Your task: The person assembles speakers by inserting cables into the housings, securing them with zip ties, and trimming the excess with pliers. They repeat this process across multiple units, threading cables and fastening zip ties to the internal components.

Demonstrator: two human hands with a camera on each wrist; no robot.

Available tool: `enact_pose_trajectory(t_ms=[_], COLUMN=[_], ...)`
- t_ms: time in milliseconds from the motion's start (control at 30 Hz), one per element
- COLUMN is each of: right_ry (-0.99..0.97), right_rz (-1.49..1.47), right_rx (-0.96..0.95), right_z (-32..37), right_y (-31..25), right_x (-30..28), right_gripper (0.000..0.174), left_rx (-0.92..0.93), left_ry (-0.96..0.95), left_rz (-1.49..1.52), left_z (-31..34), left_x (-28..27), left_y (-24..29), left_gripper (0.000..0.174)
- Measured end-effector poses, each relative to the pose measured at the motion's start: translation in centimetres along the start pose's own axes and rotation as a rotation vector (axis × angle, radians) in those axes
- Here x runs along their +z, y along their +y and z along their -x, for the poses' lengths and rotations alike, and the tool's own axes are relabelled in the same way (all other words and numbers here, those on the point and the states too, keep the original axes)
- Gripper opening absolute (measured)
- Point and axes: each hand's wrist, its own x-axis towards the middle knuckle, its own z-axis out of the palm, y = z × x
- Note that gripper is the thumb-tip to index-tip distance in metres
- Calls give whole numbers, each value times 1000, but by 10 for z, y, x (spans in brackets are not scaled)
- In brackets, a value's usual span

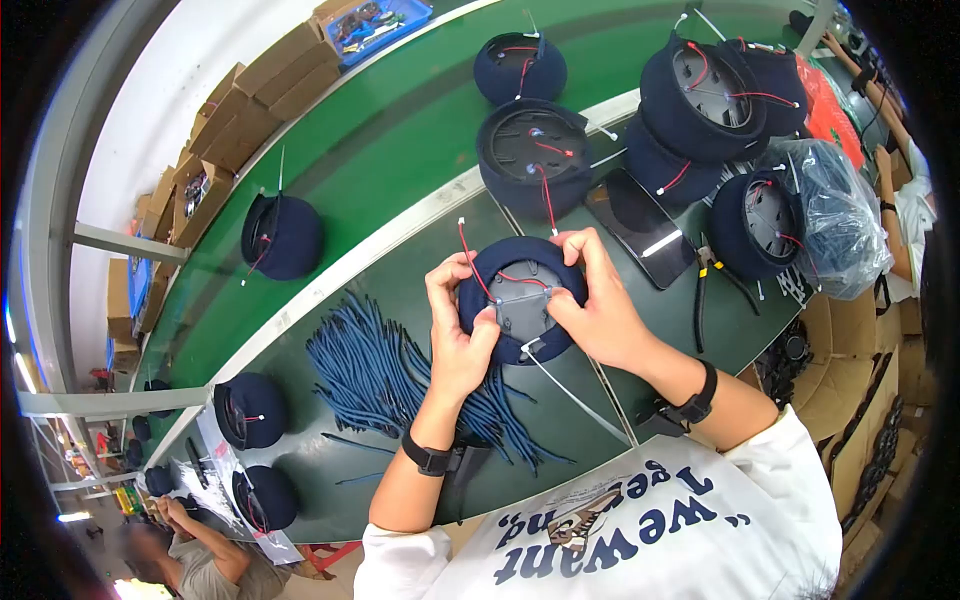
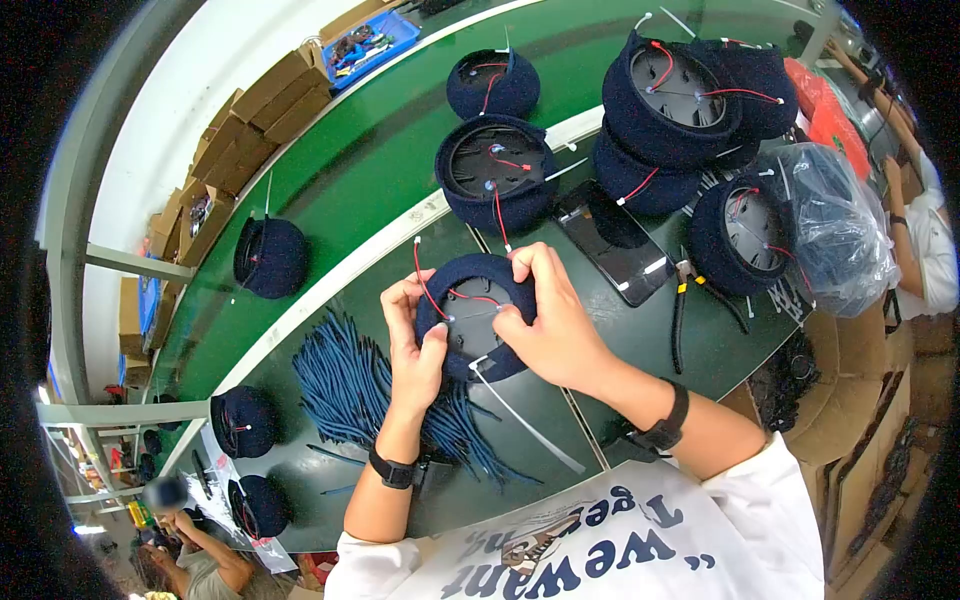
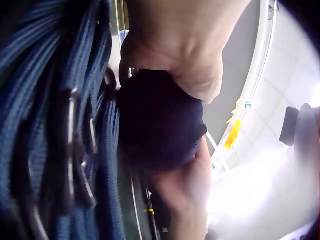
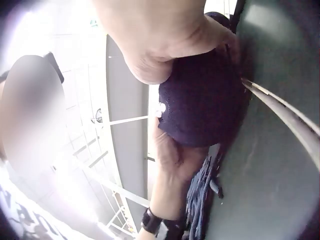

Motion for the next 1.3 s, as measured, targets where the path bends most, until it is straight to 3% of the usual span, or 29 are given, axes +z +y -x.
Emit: enact_pose_trajectory(t_ms=[67, 167, 200, 300, 333, 533, 700, 867, 933, 1000, 1033, 1067, 1133, 1167, 1200, 1300], right_ry=[46, -38, -164, -304, -339, -363, -379, -343, -353, -340, -357, -372, -245, -200, -153, -27], right_rz=[74, -421, -481, -209, -125, 180, 217, 336, 316, 252, 5, -241, -498, -380, -264, -41], right_rx=[-4, 69, 134, -43, -44, -208, -226, -243, -214, -233, -147, -54, 161, 138, 116, 45], right_z=[-2, -2, 1, 15, 17, 13, 11, 11, 14, 16, 14, 11, 13, 15, 16, 12], right_y=[-3, 2, -6, -6, -2, 7, 0, 31, 12, -5, -4, 1, -14, -14, -12, -15], right_x=[6, 1, -16, -30, -31, -31, -34, -28, -31, -34, -35, -35, -25, -17, -10, 8], right_gripper=[40, 44, 61, 83, 102, 118, 124, 127, 123, 109, 106, 103, 85, 81, 77, 67], left_rx=[4, 66, 94, -22, 38, 176, 182, 188, 204, 188, 174, 147, 59, 13, 89, 106], left_ry=[-18, -180, -255, -263, -272, -267, -271, -260, -272, -242, -228, -186, -147, -132, -130, -81], left_rz=[-11, 15, 32, 12, -101, -238, -272, -246, -252, -181, -145, 35, 73, 93, -21, -50], left_z=[-4, -5, -6, -4, -7, -7, -8, -7, -9, -8, -6, -3, -3, -3, -3, -1], left_x=[-4, -19, -24, -23, -22, -20, -21, -18, -20, -22, -22, -21, -17, -14, -10, -5], left_y=[0, 8, 11, 8, 13, 2, 9, -2, 1, 7, 8, 4, -2, -4, 6, 2], left_gripper=[63, 91, 103, 133, 134, 148, 147, 147, 145, 139, 136, 114, 100, 92, 79, 81])
